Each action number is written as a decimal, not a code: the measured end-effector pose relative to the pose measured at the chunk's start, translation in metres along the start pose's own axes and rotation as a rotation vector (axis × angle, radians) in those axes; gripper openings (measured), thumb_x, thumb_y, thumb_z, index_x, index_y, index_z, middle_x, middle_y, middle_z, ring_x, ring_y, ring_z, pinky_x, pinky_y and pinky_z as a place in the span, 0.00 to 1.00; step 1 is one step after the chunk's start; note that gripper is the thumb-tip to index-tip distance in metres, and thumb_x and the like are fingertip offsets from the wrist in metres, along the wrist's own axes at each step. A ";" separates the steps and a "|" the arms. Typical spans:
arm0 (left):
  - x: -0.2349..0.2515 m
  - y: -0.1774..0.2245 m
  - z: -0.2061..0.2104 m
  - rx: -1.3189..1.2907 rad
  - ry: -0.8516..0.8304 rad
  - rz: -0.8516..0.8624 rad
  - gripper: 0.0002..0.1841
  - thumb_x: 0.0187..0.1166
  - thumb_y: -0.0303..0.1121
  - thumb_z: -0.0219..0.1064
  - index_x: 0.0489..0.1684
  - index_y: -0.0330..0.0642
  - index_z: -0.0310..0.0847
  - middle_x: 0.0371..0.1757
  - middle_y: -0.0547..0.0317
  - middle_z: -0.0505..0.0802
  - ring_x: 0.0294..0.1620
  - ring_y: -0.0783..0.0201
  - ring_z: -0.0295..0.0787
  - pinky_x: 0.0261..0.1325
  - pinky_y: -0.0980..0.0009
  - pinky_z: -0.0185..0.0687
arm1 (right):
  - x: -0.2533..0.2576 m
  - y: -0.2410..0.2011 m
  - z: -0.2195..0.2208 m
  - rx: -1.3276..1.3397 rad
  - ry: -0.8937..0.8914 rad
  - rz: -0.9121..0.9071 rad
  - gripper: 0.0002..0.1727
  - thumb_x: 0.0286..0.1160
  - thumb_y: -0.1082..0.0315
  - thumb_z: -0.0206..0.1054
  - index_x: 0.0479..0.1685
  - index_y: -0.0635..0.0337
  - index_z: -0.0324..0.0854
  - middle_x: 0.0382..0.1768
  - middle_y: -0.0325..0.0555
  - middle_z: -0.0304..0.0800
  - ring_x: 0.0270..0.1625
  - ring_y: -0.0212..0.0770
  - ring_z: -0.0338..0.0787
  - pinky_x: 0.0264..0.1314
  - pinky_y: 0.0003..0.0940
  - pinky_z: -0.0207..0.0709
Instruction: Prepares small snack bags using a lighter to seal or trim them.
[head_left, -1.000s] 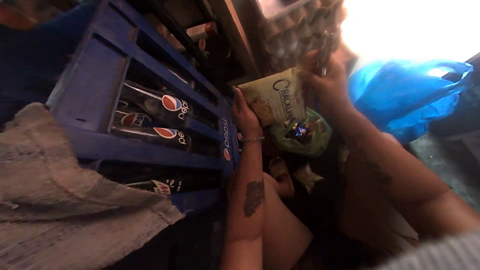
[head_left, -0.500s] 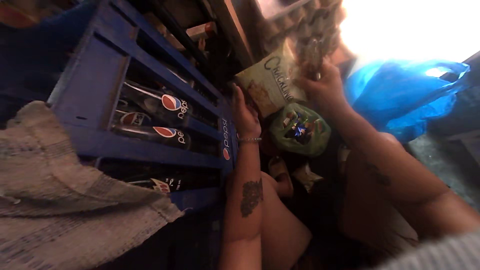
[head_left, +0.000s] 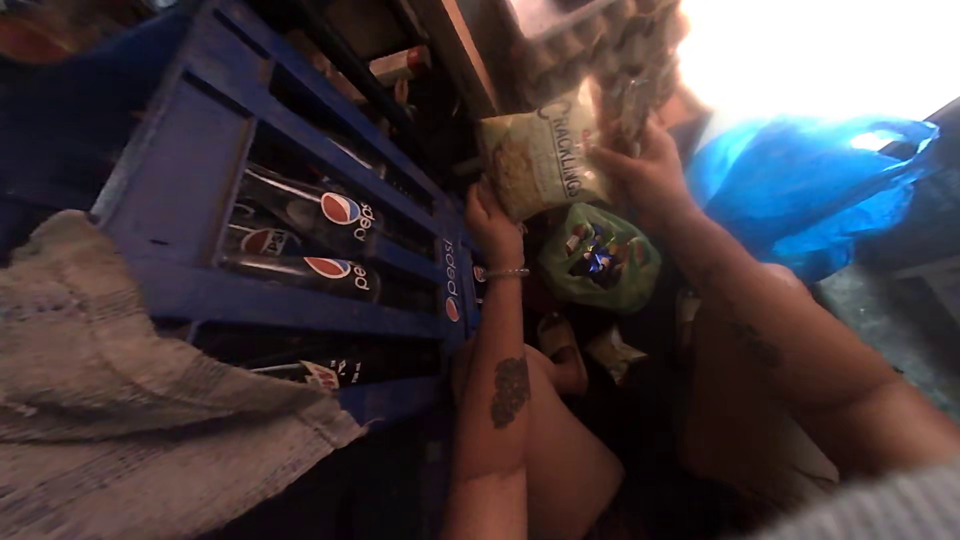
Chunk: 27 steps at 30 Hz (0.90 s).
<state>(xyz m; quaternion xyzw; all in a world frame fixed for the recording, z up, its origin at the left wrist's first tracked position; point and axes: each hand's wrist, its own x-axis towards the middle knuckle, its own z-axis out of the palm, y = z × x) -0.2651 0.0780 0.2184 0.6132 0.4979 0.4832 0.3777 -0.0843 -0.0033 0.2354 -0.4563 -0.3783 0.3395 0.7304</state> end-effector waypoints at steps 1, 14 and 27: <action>0.000 0.000 0.001 -0.077 0.013 -0.019 0.20 0.96 0.37 0.44 0.64 0.33 0.79 0.44 0.54 0.87 0.33 0.70 0.83 0.37 0.70 0.84 | 0.000 0.001 0.000 0.017 -0.015 -0.002 0.15 0.72 0.76 0.73 0.54 0.63 0.76 0.41 0.42 0.86 0.41 0.34 0.89 0.45 0.32 0.89; 0.010 -0.008 -0.012 0.010 0.208 0.227 0.17 0.94 0.32 0.47 0.51 0.31 0.83 0.40 0.54 0.89 0.40 0.70 0.87 0.49 0.69 0.86 | -0.007 -0.010 0.001 -0.113 -0.224 0.114 0.21 0.67 0.80 0.75 0.59 0.63 0.76 0.43 0.39 0.87 0.40 0.30 0.90 0.45 0.28 0.90; -0.032 0.007 0.017 -0.524 -0.714 -0.760 0.50 0.82 0.73 0.20 0.87 0.37 0.53 0.63 0.43 0.90 0.58 0.52 0.92 0.58 0.55 0.88 | -0.008 -0.001 0.005 -0.164 -0.069 0.199 0.20 0.72 0.77 0.72 0.62 0.65 0.73 0.40 0.45 0.87 0.35 0.33 0.89 0.39 0.31 0.88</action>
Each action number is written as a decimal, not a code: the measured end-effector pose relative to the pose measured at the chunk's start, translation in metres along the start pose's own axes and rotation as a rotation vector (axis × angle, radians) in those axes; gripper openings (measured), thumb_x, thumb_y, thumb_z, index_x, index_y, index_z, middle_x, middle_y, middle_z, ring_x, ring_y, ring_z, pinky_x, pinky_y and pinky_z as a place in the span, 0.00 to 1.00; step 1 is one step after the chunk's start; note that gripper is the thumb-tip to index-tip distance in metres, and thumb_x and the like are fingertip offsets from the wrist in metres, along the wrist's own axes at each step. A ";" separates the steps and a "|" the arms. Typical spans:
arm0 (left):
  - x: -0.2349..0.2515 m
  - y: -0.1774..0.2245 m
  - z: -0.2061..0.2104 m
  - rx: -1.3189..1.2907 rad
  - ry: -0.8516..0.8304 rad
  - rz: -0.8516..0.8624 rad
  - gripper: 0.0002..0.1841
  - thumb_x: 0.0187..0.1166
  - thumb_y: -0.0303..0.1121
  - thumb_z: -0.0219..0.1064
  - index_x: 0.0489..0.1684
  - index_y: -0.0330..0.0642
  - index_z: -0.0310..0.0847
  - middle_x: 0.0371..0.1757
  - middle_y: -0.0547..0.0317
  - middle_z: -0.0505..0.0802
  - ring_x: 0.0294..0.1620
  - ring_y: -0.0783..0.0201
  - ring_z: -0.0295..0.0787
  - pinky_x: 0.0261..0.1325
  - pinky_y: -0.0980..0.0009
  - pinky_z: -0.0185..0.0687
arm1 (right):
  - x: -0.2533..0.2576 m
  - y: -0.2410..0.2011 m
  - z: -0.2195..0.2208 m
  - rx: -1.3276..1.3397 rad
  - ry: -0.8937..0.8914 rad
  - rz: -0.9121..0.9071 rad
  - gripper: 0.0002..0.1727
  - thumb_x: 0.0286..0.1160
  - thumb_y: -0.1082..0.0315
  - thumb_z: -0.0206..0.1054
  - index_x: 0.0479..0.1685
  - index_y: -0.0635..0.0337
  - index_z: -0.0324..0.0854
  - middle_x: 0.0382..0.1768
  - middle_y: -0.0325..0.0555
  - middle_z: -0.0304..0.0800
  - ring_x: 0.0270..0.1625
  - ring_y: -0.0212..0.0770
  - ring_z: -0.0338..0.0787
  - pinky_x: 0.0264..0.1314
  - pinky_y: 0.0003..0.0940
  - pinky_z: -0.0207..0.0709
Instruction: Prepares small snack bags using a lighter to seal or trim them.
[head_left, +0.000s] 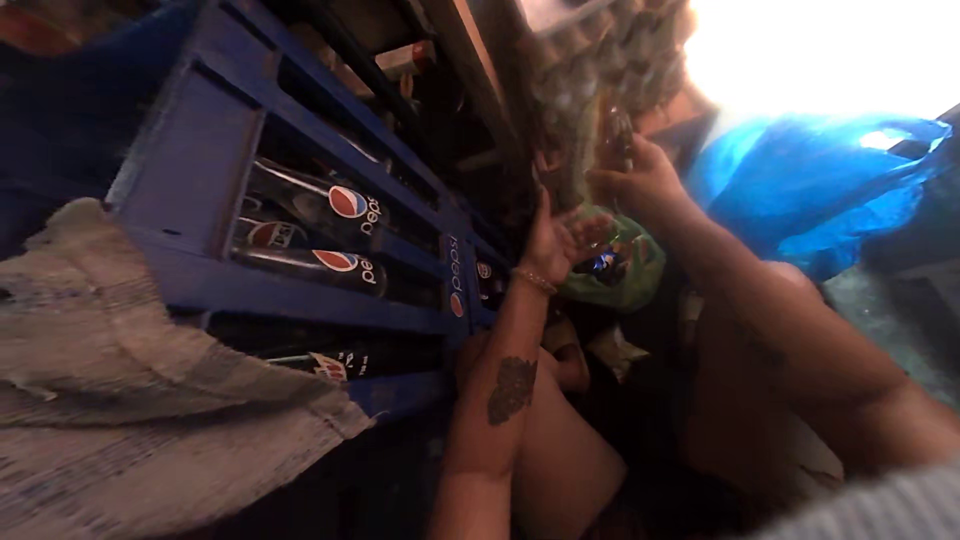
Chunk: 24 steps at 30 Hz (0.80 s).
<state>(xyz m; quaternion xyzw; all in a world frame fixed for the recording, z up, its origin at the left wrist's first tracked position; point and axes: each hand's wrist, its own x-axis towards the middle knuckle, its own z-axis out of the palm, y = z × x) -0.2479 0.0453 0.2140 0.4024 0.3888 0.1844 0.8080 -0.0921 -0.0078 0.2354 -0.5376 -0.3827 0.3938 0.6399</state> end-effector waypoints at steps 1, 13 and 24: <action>0.002 -0.003 0.003 -0.004 -0.072 -0.023 0.52 0.81 0.74 0.17 0.88 0.36 0.50 0.64 0.42 0.89 0.59 0.51 0.92 0.58 0.54 0.88 | -0.001 -0.004 0.001 -0.030 -0.007 -0.069 0.20 0.72 0.77 0.72 0.62 0.65 0.74 0.42 0.44 0.86 0.39 0.31 0.89 0.44 0.30 0.88; 0.004 -0.012 0.013 -0.253 -0.014 0.149 0.23 0.94 0.53 0.44 0.72 0.50 0.72 0.55 0.58 0.89 0.54 0.62 0.89 0.60 0.61 0.87 | -0.003 0.003 0.006 -0.266 -0.179 -0.011 0.19 0.71 0.76 0.74 0.60 0.67 0.77 0.45 0.48 0.88 0.42 0.34 0.90 0.48 0.33 0.87; -0.002 0.000 0.010 -0.203 0.337 0.322 0.18 0.80 0.26 0.69 0.66 0.40 0.73 0.48 0.55 0.90 0.39 0.65 0.90 0.42 0.69 0.90 | 0.007 0.011 0.007 -0.019 0.062 -0.032 0.19 0.79 0.66 0.72 0.63 0.64 0.77 0.42 0.44 0.88 0.30 0.33 0.88 0.34 0.30 0.87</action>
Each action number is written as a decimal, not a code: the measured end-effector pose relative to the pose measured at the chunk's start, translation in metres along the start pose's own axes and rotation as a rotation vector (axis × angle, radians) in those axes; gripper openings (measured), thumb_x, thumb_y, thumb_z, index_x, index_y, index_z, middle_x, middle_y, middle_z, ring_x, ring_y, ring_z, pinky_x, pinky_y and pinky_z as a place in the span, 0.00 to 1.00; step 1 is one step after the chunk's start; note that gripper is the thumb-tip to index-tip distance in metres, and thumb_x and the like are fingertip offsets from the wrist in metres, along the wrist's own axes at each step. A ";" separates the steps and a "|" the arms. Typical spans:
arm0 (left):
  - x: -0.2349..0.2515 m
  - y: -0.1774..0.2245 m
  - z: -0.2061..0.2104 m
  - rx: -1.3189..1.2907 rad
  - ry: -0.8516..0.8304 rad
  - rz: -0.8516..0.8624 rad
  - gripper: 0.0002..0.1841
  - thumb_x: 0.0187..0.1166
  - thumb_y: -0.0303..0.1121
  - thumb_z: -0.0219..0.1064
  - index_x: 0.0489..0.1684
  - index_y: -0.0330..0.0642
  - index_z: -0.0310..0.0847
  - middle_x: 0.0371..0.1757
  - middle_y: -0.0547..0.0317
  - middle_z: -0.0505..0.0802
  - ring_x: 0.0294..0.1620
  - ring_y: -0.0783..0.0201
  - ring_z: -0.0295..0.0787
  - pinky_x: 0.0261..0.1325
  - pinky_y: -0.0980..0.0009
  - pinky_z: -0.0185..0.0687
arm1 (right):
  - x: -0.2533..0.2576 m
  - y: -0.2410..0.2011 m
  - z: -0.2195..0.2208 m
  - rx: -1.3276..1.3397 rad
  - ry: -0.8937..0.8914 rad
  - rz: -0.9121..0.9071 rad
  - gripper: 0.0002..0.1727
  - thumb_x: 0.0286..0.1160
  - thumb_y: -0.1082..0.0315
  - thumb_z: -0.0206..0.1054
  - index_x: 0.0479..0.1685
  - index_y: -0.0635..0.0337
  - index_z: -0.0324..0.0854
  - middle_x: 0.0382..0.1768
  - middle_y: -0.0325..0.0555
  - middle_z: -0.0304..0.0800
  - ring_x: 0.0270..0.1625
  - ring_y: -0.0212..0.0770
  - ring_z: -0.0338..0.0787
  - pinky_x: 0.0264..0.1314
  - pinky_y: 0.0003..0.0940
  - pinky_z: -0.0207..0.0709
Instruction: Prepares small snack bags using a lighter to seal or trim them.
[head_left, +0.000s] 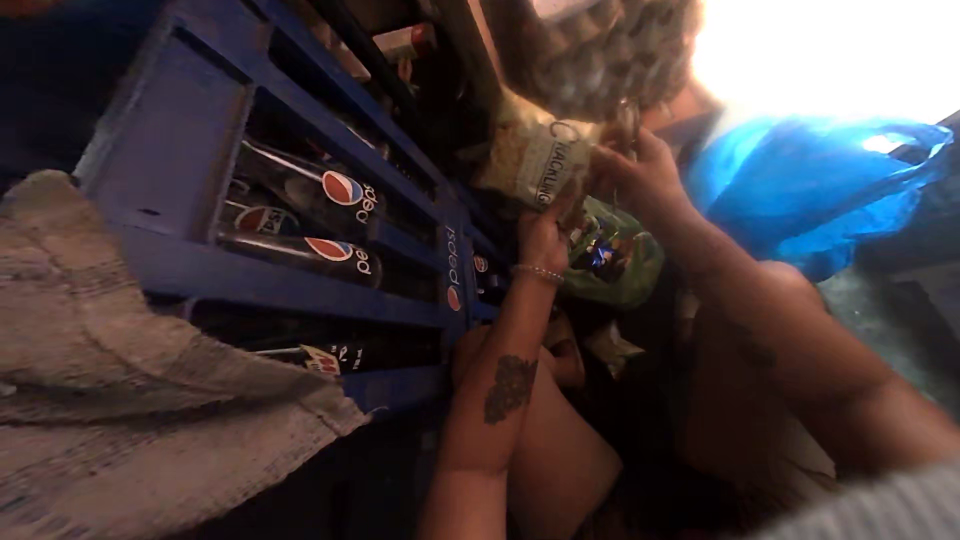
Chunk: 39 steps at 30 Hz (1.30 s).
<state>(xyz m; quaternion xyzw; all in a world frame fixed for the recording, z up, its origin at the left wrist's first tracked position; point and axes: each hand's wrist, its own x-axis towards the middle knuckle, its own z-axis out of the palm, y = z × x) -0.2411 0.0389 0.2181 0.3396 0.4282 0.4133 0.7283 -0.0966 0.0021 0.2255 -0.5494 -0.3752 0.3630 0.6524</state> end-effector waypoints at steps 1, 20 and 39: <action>-0.001 0.000 0.001 0.016 -0.012 -0.008 0.19 0.80 0.25 0.69 0.66 0.40 0.72 0.49 0.54 0.90 0.40 0.64 0.90 0.42 0.69 0.90 | 0.001 0.000 -0.001 0.033 0.027 -0.012 0.15 0.78 0.68 0.72 0.57 0.64 0.78 0.38 0.42 0.88 0.29 0.33 0.87 0.34 0.30 0.87; -0.001 0.003 0.000 0.034 -0.098 0.081 0.20 0.85 0.22 0.62 0.74 0.35 0.68 0.60 0.49 0.89 0.56 0.58 0.92 0.61 0.64 0.90 | 0.002 0.002 -0.003 0.063 0.116 -0.010 0.12 0.74 0.76 0.72 0.52 0.65 0.76 0.37 0.42 0.87 0.31 0.32 0.88 0.37 0.29 0.87; -0.001 0.006 -0.003 0.107 -0.151 -0.061 0.19 0.86 0.27 0.63 0.74 0.41 0.68 0.54 0.53 0.91 0.46 0.62 0.93 0.47 0.67 0.91 | 0.001 -0.001 -0.012 0.060 0.134 -0.008 0.09 0.75 0.76 0.71 0.49 0.63 0.77 0.34 0.40 0.87 0.31 0.30 0.87 0.38 0.27 0.86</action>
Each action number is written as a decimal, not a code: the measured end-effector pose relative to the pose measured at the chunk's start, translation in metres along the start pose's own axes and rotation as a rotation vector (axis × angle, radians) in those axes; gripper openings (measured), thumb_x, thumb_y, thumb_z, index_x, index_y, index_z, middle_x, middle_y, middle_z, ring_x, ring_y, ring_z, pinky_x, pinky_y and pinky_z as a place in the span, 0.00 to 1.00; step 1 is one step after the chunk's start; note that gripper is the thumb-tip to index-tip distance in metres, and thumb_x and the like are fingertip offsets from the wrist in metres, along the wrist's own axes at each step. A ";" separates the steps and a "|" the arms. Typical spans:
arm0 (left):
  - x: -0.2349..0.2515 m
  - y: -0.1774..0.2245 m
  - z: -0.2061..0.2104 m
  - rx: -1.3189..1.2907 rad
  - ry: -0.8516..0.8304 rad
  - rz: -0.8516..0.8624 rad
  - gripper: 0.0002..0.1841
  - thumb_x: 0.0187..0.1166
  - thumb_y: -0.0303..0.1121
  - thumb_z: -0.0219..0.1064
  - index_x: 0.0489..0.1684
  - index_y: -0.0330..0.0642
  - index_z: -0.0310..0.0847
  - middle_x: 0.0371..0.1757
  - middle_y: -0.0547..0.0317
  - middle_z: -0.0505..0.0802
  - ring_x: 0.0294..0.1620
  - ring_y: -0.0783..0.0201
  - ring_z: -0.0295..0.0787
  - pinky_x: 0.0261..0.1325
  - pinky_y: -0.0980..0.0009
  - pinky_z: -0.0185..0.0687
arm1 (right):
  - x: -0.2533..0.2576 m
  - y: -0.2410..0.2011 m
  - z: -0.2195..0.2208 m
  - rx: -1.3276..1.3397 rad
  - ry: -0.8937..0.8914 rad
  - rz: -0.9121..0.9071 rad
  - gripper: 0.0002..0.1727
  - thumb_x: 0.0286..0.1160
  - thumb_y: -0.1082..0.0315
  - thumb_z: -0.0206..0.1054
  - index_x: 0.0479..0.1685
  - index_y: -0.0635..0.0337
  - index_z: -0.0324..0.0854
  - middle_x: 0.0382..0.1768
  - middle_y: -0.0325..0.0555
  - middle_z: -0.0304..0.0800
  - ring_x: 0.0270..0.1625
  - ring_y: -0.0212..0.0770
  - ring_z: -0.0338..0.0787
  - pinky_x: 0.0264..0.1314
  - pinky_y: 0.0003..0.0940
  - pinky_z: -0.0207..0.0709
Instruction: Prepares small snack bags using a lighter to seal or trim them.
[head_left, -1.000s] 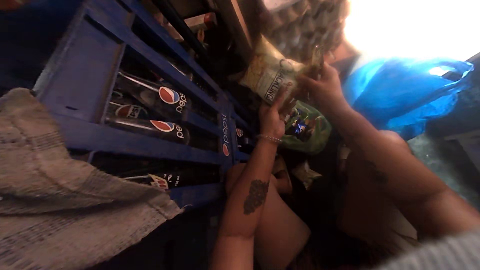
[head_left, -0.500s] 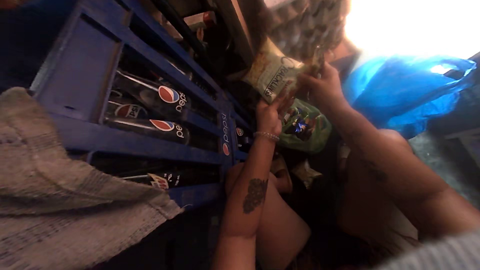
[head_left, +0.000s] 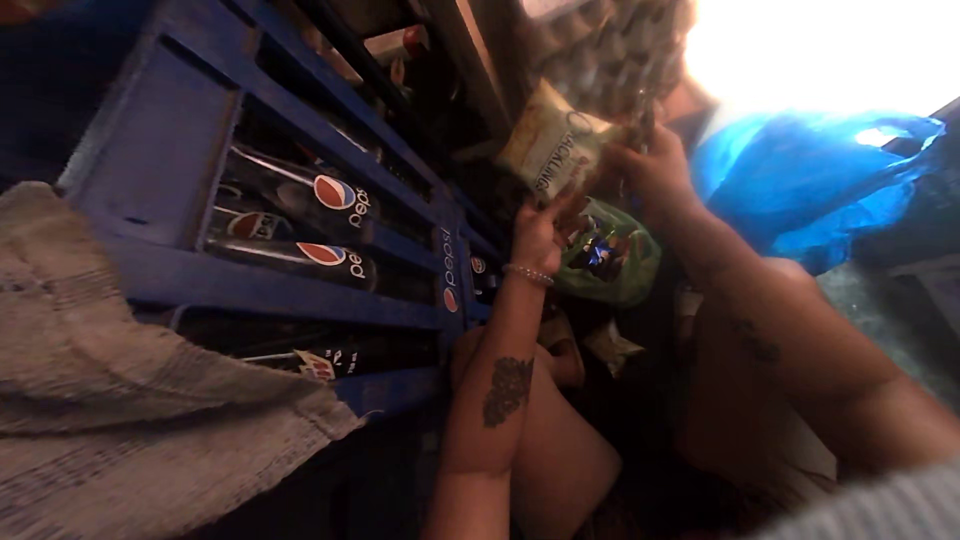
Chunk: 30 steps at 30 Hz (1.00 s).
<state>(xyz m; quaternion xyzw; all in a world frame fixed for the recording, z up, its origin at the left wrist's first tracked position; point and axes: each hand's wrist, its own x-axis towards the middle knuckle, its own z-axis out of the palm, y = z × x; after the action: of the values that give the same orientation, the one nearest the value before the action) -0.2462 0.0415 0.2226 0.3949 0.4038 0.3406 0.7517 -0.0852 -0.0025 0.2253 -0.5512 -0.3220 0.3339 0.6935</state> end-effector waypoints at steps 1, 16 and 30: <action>0.000 -0.001 0.001 0.003 0.020 0.022 0.20 0.84 0.26 0.64 0.73 0.41 0.69 0.54 0.53 0.91 0.45 0.63 0.92 0.46 0.68 0.91 | 0.000 0.000 0.000 -0.004 -0.002 0.002 0.09 0.75 0.76 0.71 0.49 0.63 0.77 0.34 0.40 0.87 0.31 0.30 0.87 0.37 0.27 0.87; 0.013 0.013 -0.020 0.047 0.285 0.212 0.15 0.83 0.29 0.67 0.64 0.36 0.75 0.48 0.53 0.90 0.42 0.65 0.89 0.43 0.70 0.87 | -0.037 -0.003 0.009 0.144 -0.547 0.578 0.18 0.94 0.63 0.48 0.76 0.54 0.69 0.40 0.47 0.91 0.35 0.41 0.92 0.39 0.40 0.90; 0.006 0.011 -0.012 0.089 0.210 0.291 0.14 0.84 0.27 0.66 0.63 0.31 0.78 0.49 0.48 0.94 0.47 0.60 0.94 0.54 0.66 0.90 | -0.033 0.009 0.006 -0.546 -0.668 0.189 0.16 0.90 0.62 0.59 0.64 0.63 0.79 0.41 0.47 0.91 0.38 0.38 0.90 0.45 0.38 0.85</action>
<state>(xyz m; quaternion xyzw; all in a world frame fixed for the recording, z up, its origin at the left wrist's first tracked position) -0.2563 0.0554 0.2258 0.4443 0.4332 0.4669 0.6301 -0.1097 -0.0249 0.2152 -0.6032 -0.5530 0.4585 0.3465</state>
